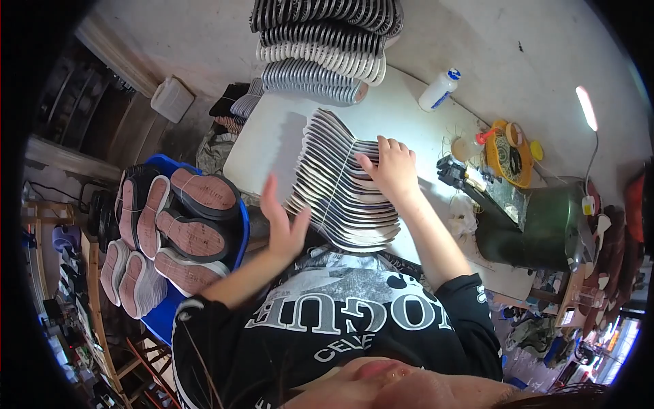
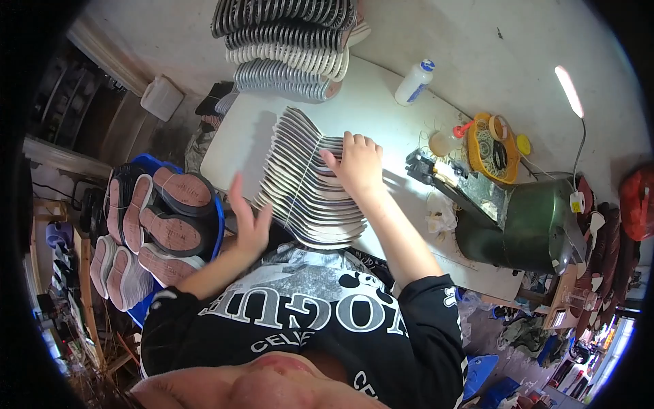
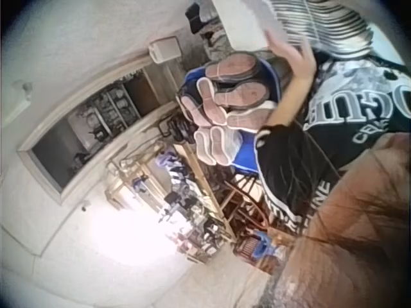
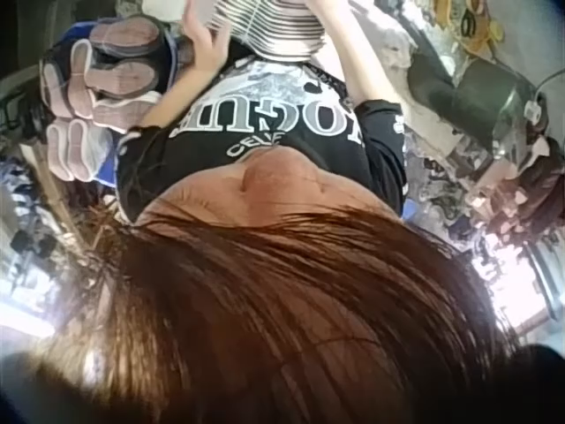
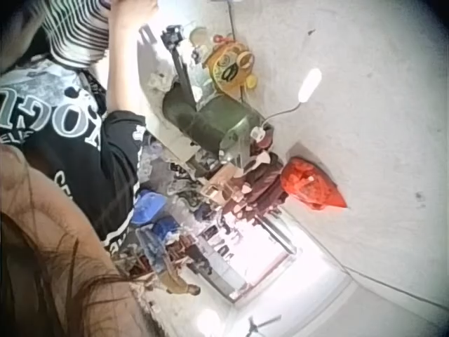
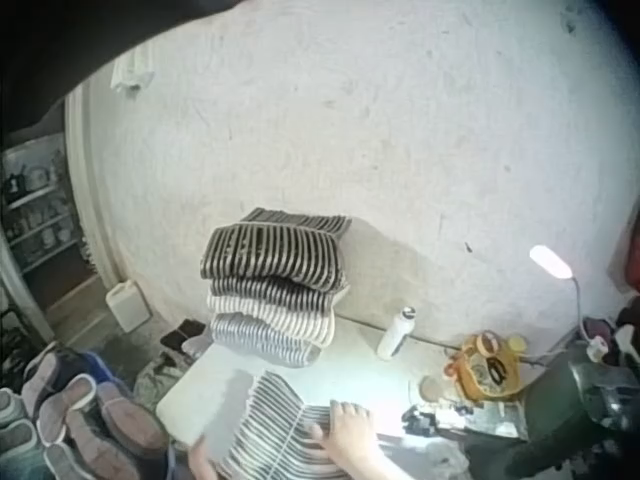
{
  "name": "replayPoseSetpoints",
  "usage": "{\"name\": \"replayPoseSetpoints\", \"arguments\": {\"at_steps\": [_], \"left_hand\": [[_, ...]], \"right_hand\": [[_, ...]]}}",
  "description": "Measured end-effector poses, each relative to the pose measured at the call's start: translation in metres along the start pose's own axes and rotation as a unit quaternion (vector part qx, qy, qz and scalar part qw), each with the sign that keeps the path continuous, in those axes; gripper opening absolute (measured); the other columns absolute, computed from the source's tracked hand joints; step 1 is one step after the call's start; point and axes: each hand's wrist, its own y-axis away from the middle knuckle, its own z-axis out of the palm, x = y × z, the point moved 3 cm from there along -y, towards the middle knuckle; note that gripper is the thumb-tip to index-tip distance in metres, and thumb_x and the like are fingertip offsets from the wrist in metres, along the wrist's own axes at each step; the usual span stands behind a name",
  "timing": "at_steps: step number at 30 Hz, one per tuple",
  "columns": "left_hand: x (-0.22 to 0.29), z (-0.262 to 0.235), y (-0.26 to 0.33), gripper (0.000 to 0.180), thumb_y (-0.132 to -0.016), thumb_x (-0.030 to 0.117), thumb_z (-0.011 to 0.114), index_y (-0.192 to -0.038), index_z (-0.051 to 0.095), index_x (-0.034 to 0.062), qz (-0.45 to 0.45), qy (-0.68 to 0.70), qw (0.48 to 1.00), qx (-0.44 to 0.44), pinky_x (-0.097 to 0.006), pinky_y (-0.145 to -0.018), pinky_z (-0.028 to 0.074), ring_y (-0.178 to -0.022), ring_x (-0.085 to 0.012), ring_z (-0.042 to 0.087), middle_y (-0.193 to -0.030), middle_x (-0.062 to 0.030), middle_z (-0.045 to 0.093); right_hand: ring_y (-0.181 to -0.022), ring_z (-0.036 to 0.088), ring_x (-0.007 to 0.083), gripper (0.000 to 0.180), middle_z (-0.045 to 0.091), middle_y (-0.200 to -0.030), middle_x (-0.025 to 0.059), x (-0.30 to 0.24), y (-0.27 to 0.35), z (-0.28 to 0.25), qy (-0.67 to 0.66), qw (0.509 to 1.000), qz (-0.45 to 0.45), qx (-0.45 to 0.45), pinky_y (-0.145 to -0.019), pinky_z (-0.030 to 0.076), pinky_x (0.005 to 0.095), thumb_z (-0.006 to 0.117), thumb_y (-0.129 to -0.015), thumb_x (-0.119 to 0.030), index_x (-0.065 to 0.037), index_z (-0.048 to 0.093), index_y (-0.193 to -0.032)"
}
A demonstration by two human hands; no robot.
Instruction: Inspecting and organizing shoe insoles in a workshop setting.
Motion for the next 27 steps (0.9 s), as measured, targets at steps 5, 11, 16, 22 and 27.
{"name": "replayPoseSetpoints", "arguments": {"at_steps": [5,11,16,22,27], "left_hand": [[-0.019,0.029,0.001,0.097,-0.079,0.027,0.07,-0.144,0.006,-0.0056,-0.025,-0.005,0.999,-0.021,-0.047,-0.113,0.011,-0.138,-0.0416,0.01,-0.148,-0.0286,0.007],[-0.091,-0.016,-0.107,0.087,-0.08,0.04,0.07,-0.141,0.026,-0.0028,0.055,-0.232,0.966,-0.103,-0.042,-0.107,0.03,-0.129,-0.0375,0.036,-0.139,-0.0264,0.035],[-0.095,-0.038,-0.131,0.07,-0.075,0.052,0.072,-0.11,0.061,-0.0072,-0.271,-0.037,0.915,-0.296,-0.031,-0.075,0.049,-0.081,-0.0224,0.064,-0.09,-0.0167,0.067],[-0.048,-0.008,-0.146,0.062,-0.07,0.039,0.078,-0.103,0.062,-0.0103,-0.122,-0.058,0.888,-0.439,-0.03,-0.075,0.048,-0.081,-0.0181,0.063,-0.088,-0.0166,0.067],[-0.016,0.017,-0.124,0.08,-0.078,0.037,0.07,-0.131,0.037,-0.0123,-0.077,-0.241,0.92,-0.3,-0.039,-0.091,0.047,-0.109,-0.0366,0.057,-0.117,-0.0289,0.057]], "right_hand": [[-0.088,0.062,0.0316,0.047,0.065,-0.09,0.0129,-0.012,-0.005,-0.003,0.077,0.995,0.06,-0.024,-0.077,0.045,0.0443,0.056,-0.084,-0.051,-0.005,0.059,-0.09],[-0.069,0.065,0.0379,0.063,0.064,-0.07,0.0216,-0.024,0.021,-0.025,-0.011,0.987,0.005,-0.158,-0.062,0.052,0.0443,0.049,-0.088,-0.057,0.006,0.054,-0.092],[-0.066,0.062,0.0427,0.059,0.061,-0.066,0.0239,-0.052,0.086,-0.033,-0.162,0.948,-0.006,-0.273,-0.064,0.051,0.0439,0.057,-0.088,-0.047,0.01,0.052,-0.103],[-0.067,0.062,0.0369,0.032,0.063,-0.07,0.0167,-0.051,0.035,-0.014,-0.198,0.977,-0.077,0.004,-0.066,0.05,0.0408,0.063,-0.085,-0.031,0.001,0.064,-0.084],[-0.07,0.062,0.0281,0.031,0.063,-0.08,0.0137,-0.054,0.006,0.019,-0.153,0.974,-0.167,0.008,-0.071,0.049,0.0385,0.062,-0.086,-0.03,0.0,0.064,-0.083]]}}
